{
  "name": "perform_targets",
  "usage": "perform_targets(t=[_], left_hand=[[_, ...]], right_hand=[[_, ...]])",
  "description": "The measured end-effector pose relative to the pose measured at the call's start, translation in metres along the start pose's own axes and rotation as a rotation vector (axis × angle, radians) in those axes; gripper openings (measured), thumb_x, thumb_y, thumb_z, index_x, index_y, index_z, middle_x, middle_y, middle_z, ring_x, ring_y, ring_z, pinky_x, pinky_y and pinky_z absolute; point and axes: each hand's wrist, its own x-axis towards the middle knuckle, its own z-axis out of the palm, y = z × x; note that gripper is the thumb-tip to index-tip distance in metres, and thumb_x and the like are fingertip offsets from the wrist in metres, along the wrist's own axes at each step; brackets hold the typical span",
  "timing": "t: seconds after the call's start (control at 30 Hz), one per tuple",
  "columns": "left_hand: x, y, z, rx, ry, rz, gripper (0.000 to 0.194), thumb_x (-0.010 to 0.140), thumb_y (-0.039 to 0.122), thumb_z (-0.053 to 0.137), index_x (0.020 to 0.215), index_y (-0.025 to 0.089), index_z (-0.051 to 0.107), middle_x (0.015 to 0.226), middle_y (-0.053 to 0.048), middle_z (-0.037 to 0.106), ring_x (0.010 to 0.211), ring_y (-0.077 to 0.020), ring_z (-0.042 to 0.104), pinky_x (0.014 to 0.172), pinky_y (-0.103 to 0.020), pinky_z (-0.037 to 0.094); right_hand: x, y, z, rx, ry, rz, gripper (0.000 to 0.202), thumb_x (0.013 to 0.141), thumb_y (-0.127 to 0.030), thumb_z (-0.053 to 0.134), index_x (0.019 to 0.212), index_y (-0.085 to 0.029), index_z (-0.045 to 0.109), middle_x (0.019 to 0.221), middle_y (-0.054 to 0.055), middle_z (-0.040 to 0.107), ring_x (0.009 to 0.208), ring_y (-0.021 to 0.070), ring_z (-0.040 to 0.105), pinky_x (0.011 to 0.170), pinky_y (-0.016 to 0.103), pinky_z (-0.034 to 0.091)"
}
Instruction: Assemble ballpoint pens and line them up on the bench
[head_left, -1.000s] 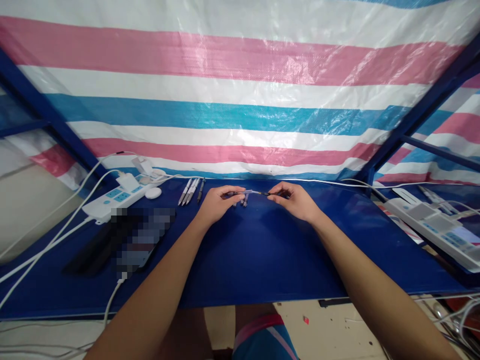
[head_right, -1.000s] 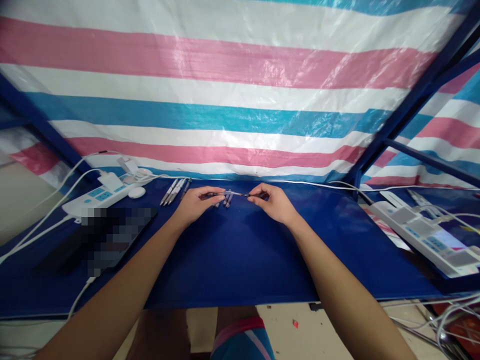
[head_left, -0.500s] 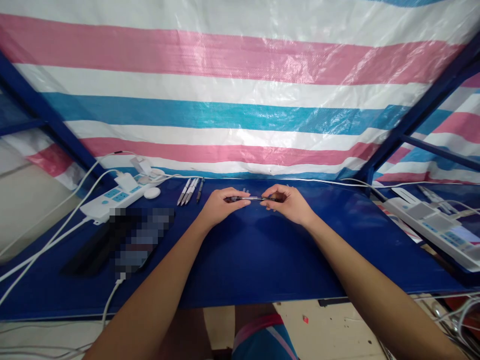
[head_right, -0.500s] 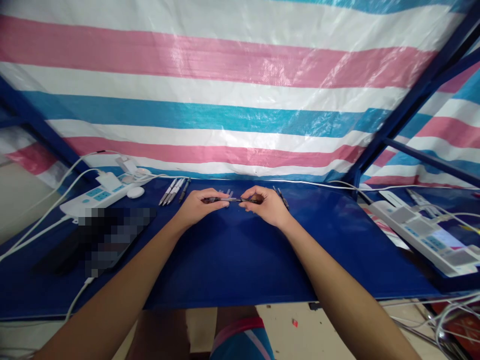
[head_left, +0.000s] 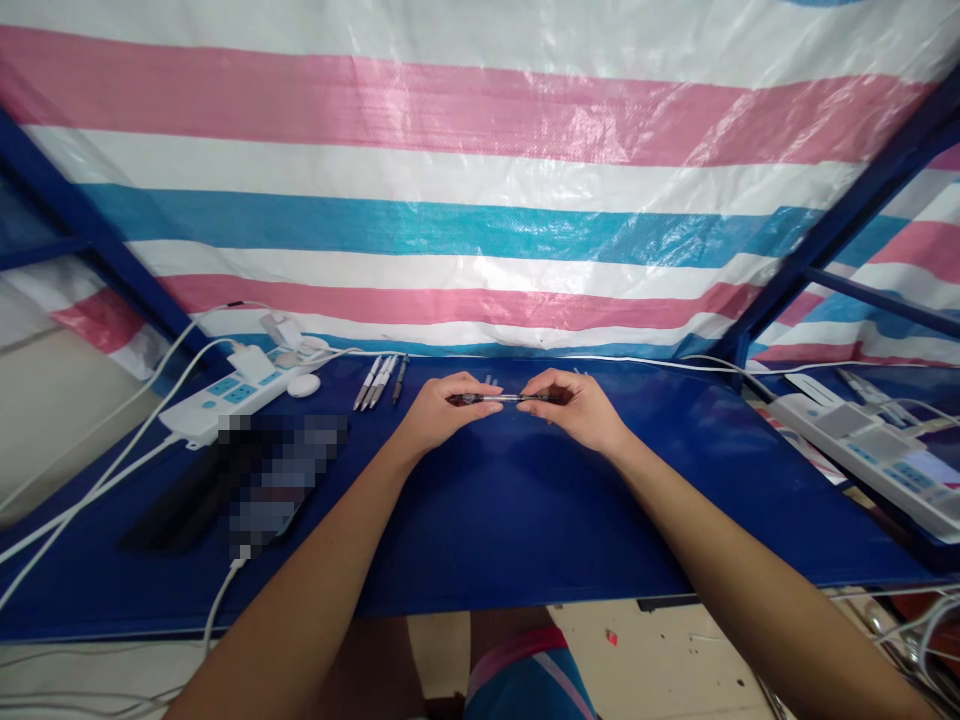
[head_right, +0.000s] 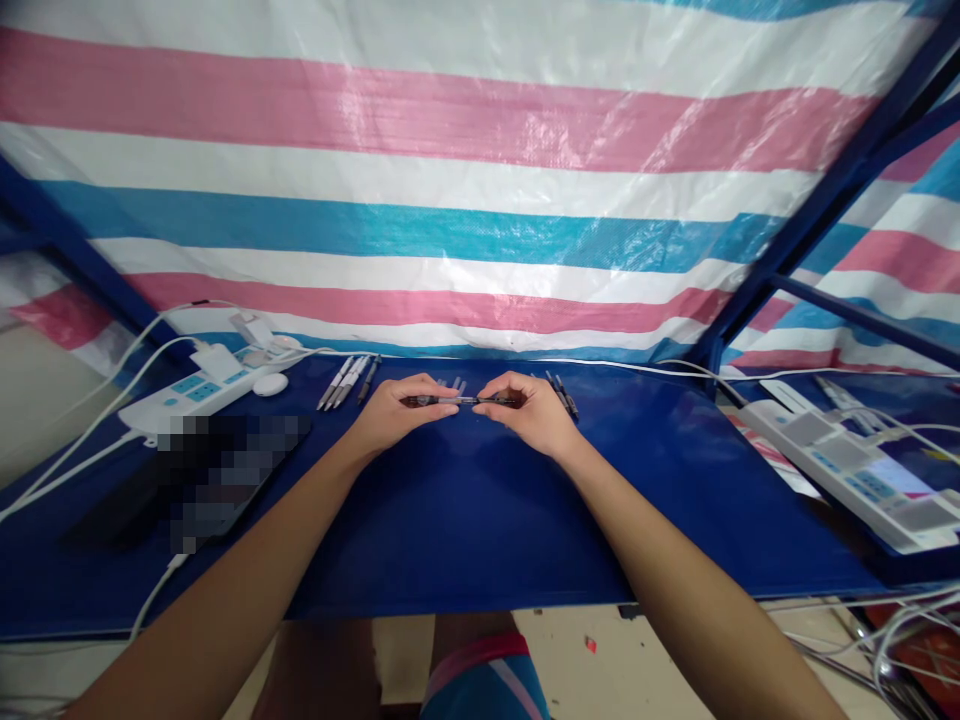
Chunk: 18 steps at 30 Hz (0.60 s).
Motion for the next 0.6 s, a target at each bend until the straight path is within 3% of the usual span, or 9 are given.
perform_targets(t=[0.13,0.4,0.6], left_hand=[[0.0001,0.0011,-0.0001,-0.009,0.007,-0.004,0.029,0.079,0.046,0.091,0.104,0.03,0.09,0.089,-0.003,0.071,0.068,-0.0127,0.052,0.062,-0.029,0.042],[-0.0001,-0.0001,0.0022,-0.02,-0.007,-0.025,0.031,0.079,0.048,0.091,0.103,0.03,0.089,0.092,-0.003,0.072,0.069,-0.0132,0.055,0.063,-0.029,0.045],[0.0004,-0.0029,0.0021,-0.014,0.018,-0.024,0.03,0.08,0.047,0.091,0.104,0.03,0.089,0.097,-0.004,0.075,0.071,-0.0139,0.058,0.066,-0.03,0.048]], right_hand=[[-0.0009,-0.0018,0.0018,0.024,0.015,-0.032,0.038,0.079,-0.054,0.093,0.097,-0.025,0.075,0.092,0.004,0.077,0.08,0.0215,0.073,0.071,0.035,0.059],[-0.0039,-0.0073,0.0045,0.079,-0.065,0.084,0.047,0.096,-0.066,0.073,0.108,-0.021,0.066,0.082,0.004,0.079,0.052,0.0163,0.072,0.045,0.025,0.049],[-0.0024,-0.0076,0.0052,0.189,-0.072,0.094,0.047,0.093,-0.067,0.075,0.1,-0.022,0.063,0.083,0.004,0.079,0.058,0.0175,0.075,0.051,0.028,0.056]])
